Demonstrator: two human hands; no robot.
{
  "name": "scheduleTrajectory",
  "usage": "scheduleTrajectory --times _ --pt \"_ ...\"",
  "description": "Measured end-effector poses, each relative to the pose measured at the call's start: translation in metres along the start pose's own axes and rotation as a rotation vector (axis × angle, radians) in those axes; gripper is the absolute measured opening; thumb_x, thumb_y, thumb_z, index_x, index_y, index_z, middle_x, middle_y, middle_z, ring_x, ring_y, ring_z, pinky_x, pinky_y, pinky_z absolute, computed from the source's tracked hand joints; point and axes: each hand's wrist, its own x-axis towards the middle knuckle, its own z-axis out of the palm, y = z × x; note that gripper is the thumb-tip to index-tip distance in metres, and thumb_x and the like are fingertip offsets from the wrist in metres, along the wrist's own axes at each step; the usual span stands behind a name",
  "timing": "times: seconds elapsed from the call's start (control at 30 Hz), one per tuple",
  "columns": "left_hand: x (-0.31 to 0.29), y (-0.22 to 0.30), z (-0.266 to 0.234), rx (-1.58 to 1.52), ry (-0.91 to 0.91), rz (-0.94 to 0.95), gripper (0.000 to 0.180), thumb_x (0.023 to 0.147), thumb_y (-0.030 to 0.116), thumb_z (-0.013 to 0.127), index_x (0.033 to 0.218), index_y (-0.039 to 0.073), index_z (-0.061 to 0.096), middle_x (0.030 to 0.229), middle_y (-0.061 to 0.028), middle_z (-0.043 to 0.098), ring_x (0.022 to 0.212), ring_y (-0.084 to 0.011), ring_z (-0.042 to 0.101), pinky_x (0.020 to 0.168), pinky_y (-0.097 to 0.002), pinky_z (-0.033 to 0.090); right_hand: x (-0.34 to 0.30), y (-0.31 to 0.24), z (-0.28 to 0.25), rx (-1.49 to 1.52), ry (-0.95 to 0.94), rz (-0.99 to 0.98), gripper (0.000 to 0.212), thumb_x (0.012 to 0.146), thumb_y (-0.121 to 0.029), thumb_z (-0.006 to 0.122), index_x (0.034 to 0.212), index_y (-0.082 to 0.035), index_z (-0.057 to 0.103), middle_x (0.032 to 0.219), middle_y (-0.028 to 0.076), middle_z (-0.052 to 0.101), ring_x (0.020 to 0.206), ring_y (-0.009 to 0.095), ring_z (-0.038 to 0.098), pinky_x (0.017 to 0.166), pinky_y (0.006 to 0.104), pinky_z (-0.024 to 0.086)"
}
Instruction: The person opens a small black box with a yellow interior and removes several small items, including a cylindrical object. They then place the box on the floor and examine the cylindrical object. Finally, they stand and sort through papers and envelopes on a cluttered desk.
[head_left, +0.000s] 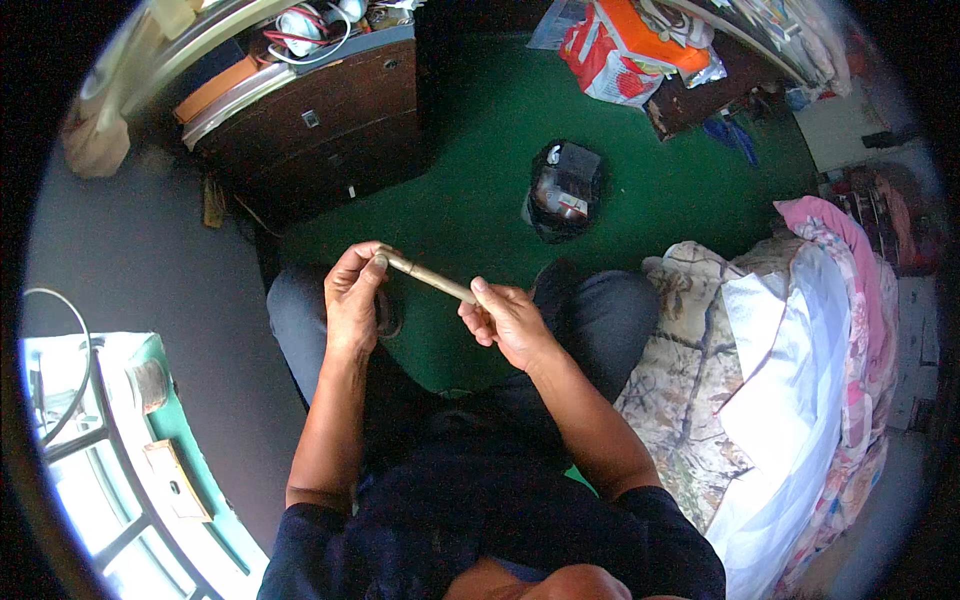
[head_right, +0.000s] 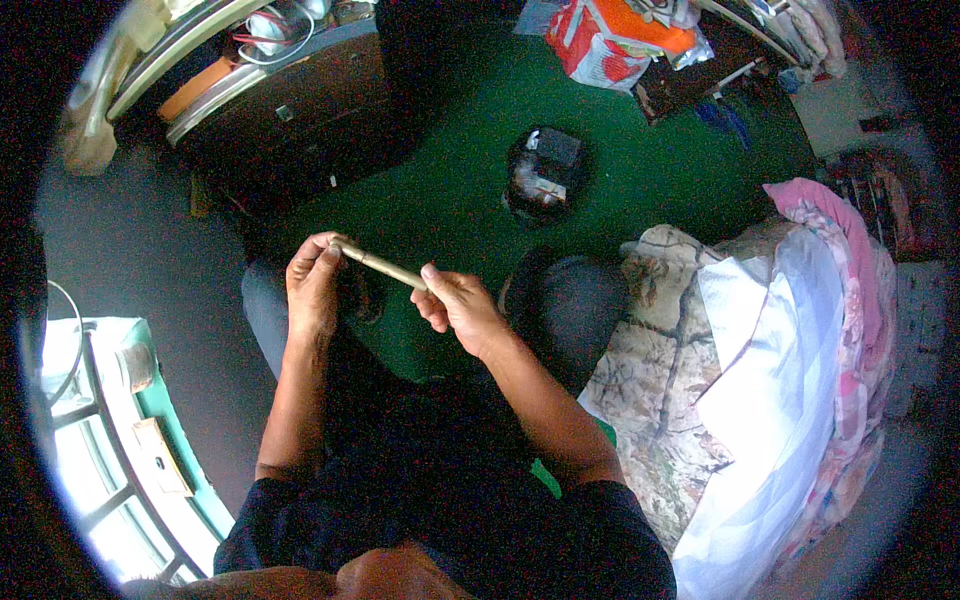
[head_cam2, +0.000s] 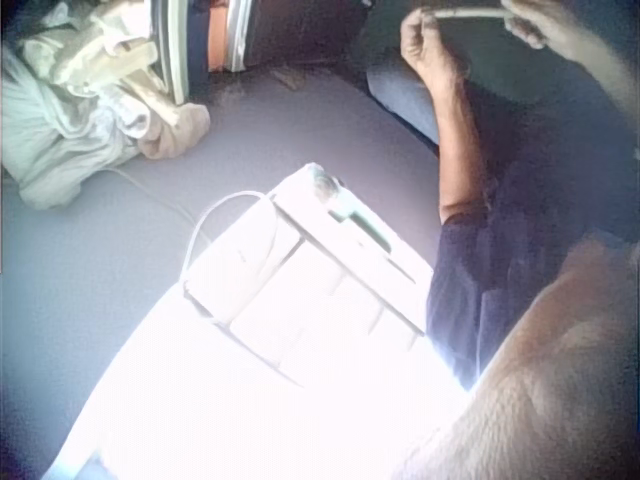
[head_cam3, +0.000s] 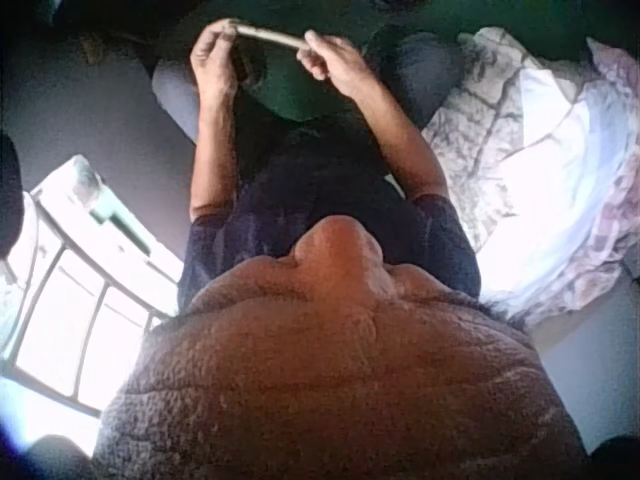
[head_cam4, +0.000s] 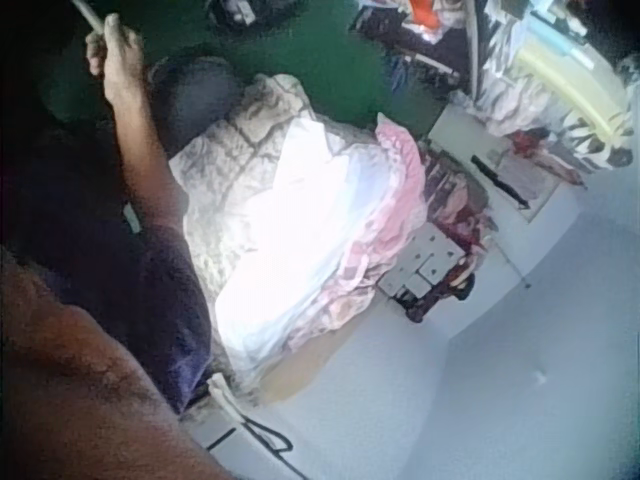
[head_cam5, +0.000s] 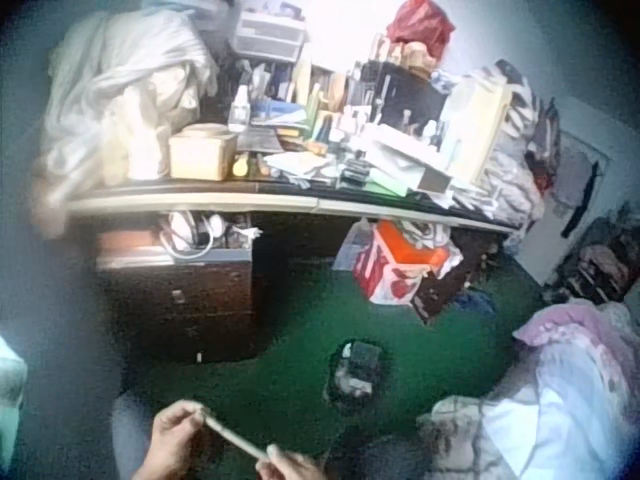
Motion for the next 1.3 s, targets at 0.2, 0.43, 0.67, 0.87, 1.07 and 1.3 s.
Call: scheduleTrajectory --times 0.2,0.43,0.67,0.87,1.07,1.3 --pt "0.005 -0.002 0.000 -0.012 0.074 -0.050 0.030 0.106 0.017 0.061 0.134 0.007 0.062 0.119 -0.0017 0.070 0.102 -0.0090 0.060 0.087 -0.0252 0.046 0.023 0.010 -0.017 0.347 0.076 0.016 0.038 0.102 -0.044 0.070 0.092 -0.008 0.068 0.071 -0.002 0.061 0.055 0.007 0.052 0.051 0.0234 0.040" --pt "0.009 -0.005 0.005 0.029 0.064 -0.120 0.027 0.108 0.020 0.060 0.132 0.007 0.063 0.117 -0.0034 0.072 0.101 -0.0102 0.059 0.087 -0.0261 0.046 0.098 0.046 -0.058 0.292 0.588 0.050 0.026 0.100 -0.035 0.076 0.094 -0.012 0.065 0.076 -0.004 0.062 0.057 0.007 0.051 0.048 0.0222 0.038" --pt "0.013 -0.008 0.005 -0.056 0.063 -0.170 0.025 0.108 0.018 0.060 0.130 0.007 0.063 0.115 -0.0036 0.071 0.101 -0.0109 0.059 0.086 -0.0269 0.046 0.141 0.055 -0.122 0.119 0.842 0.122 0.033 0.099 -0.040 0.074 0.083 -0.013 0.063 0.069 -0.003 0.061 0.049 0.009 0.047 0.042 0.0258 0.034" --pt "0.015 -0.005 0.003 -0.040 0.072 -0.169 0.025 0.107 0.017 0.060 0.130 0.007 0.063 0.115 -0.0040 0.071 0.101 -0.0108 0.059 0.086 -0.0269 0.046 0.177 -0.012 -0.188 0.049 0.886 -0.014 0.040 0.095 -0.045 0.079 0.098 -0.006 0.067 0.085 0.004 0.071 0.054 0.010 0.053 0.042 0.0248 0.038" --pt "0.021 -0.011 0.006 -0.019 0.031 -0.134 0.026 0.107 0.019 0.061 0.130 0.007 0.064 0.116 -0.0035 0.071 0.102 -0.0108 0.060 0.086 -0.0274 0.046 0.171 0.051 -0.226 0.090 0.973 -0.034 0.024 0.099 -0.030 0.075 0.101 -0.008 0.067 0.080 0.003 0.064 0.055 0.014 0.055 0.042 0.0295 0.037" --pt "0.013 -0.010 0.000 0.026 0.045 -0.141 0.025 0.107 0.019 0.062 0.129 0.007 0.064 0.116 -0.0029 0.072 0.102 -0.0103 0.060 0.087 -0.0275 0.046 0.178 0.078 -0.190 -0.091 0.857 0.052 0.011 0.095 -0.016 0.075 0.103 -0.009 0.070 0.082 0.003 0.066 0.057 0.014 0.058 0.043 0.0287 0.041"
